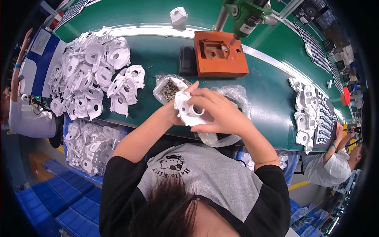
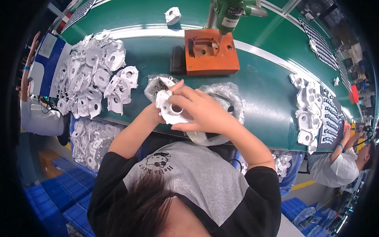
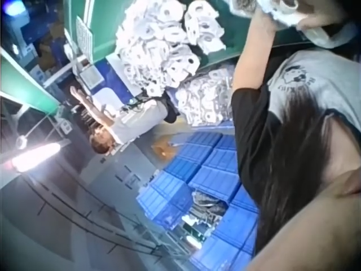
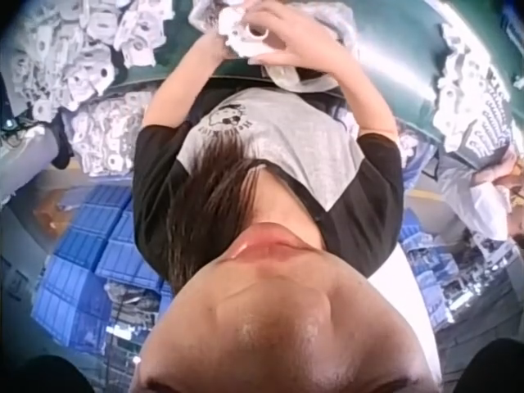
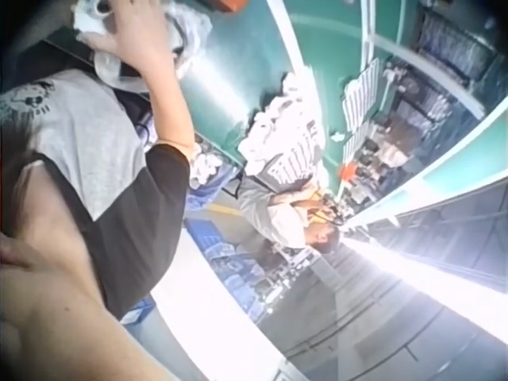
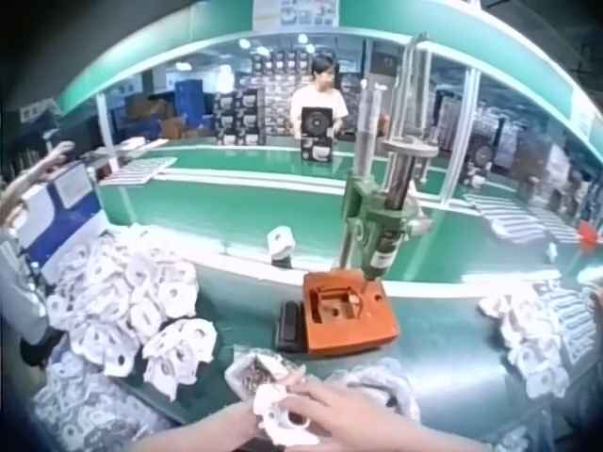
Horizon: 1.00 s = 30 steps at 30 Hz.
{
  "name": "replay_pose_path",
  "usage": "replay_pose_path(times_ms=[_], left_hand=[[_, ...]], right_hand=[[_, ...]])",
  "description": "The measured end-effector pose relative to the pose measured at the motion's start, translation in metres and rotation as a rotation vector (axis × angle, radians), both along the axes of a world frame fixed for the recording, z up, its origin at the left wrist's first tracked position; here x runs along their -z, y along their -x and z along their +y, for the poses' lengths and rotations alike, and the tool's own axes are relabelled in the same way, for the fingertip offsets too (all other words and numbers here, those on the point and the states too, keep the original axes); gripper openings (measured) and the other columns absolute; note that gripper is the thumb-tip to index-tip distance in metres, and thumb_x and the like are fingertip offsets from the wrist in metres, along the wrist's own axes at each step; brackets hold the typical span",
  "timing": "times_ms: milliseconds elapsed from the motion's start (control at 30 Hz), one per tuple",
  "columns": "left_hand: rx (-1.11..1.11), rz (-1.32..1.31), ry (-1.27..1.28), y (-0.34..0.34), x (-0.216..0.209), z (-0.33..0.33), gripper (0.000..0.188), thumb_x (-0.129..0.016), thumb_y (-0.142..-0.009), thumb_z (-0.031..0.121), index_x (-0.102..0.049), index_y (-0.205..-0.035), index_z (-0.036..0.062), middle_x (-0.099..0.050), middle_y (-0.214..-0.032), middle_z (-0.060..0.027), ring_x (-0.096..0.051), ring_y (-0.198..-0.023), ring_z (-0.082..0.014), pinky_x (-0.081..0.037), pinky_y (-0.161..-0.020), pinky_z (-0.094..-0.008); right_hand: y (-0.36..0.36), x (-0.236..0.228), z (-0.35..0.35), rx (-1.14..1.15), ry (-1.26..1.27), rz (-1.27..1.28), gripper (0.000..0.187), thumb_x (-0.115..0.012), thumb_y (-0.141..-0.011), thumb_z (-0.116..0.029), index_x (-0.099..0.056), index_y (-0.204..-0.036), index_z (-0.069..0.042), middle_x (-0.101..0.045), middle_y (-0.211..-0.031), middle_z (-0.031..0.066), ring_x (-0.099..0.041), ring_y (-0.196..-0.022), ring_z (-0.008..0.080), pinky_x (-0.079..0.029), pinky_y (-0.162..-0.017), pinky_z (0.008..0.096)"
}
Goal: Assembling small plastic components using a manual hand press on a factory line.
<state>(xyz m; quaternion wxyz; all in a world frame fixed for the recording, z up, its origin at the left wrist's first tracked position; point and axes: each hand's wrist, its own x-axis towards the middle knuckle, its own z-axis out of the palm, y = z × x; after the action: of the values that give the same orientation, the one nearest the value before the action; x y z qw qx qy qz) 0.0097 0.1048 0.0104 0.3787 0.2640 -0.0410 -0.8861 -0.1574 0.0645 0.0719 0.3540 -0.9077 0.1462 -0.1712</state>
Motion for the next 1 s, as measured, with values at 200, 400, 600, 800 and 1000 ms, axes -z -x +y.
replay_pose_path(times_ms=[200, 400, 600, 800, 1000], left_hand=[[-0.405, -0.265, 0.424, 0.0, -0.006, 0.005, 0.033, -0.053, -0.092, 0.034, -0.044, -0.109, 0.0072, -0.059, -0.097, -0.0096, -0.059, -0.087, -0.0166, -0.045, -0.073, -0.0288], [-0.658, -0.823, 0.703, 0.03, -0.007, 0.009, 0.025, -0.055, -0.091, 0.006, -0.041, -0.11, 0.0022, -0.056, -0.099, -0.0069, -0.055, -0.088, -0.0099, -0.044, -0.076, -0.0228], [-0.507, -1.17, 0.742, -0.021, -0.035, -0.056, 0.02, -0.055, -0.09, 0.009, -0.056, -0.104, -0.0041, -0.065, -0.089, -0.0084, -0.06, -0.079, -0.0093, -0.048, -0.069, -0.0224], [-0.3, -1.636, 1.05, -0.038, -0.021, -0.151, 0.023, -0.056, -0.085, 0.017, -0.06, -0.097, -0.0023, -0.065, -0.084, -0.0138, -0.062, -0.076, -0.0211, -0.047, -0.07, -0.0303], [-0.203, -1.656, 1.207, -0.021, -0.026, -0.181, 0.016, -0.055, -0.084, 0.016, -0.06, -0.093, 0.004, -0.063, -0.084, -0.0148, -0.062, -0.08, -0.0265, -0.048, -0.07, -0.0346]], right_hand=[[0.015, 0.026, -0.015, 0.405, -0.322, -0.412, 0.073, -0.069, -0.077, -0.032, -0.029, -0.131, -0.004, -0.038, -0.121, 0.0156, -0.043, -0.114, 0.0277, -0.035, -0.097, 0.0367], [0.024, 0.046, 0.0, 0.39, -0.335, -0.392, 0.081, -0.058, -0.081, -0.046, -0.024, -0.14, -0.002, -0.029, -0.132, 0.0182, -0.031, -0.124, 0.0299, -0.024, -0.105, 0.0385], [0.076, 0.049, -0.004, 0.622, -0.382, -0.441, 0.051, -0.061, -0.081, -0.012, -0.044, -0.128, -0.004, -0.056, -0.114, 0.0105, -0.054, -0.097, 0.0189, -0.042, -0.081, 0.0307], [0.098, 0.055, -0.002, 0.607, 0.09, 0.298, 0.019, -0.062, -0.075, -0.003, -0.062, -0.094, 0.0, -0.059, -0.092, 0.015, -0.054, -0.093, 0.034, -0.045, -0.081, 0.0381], [0.096, 0.065, 0.001, 0.698, 0.124, 0.337, 0.017, -0.062, -0.076, -0.004, -0.061, -0.092, 0.0, -0.056, -0.09, 0.0148, -0.056, -0.09, 0.0337, -0.047, -0.079, 0.0396]])
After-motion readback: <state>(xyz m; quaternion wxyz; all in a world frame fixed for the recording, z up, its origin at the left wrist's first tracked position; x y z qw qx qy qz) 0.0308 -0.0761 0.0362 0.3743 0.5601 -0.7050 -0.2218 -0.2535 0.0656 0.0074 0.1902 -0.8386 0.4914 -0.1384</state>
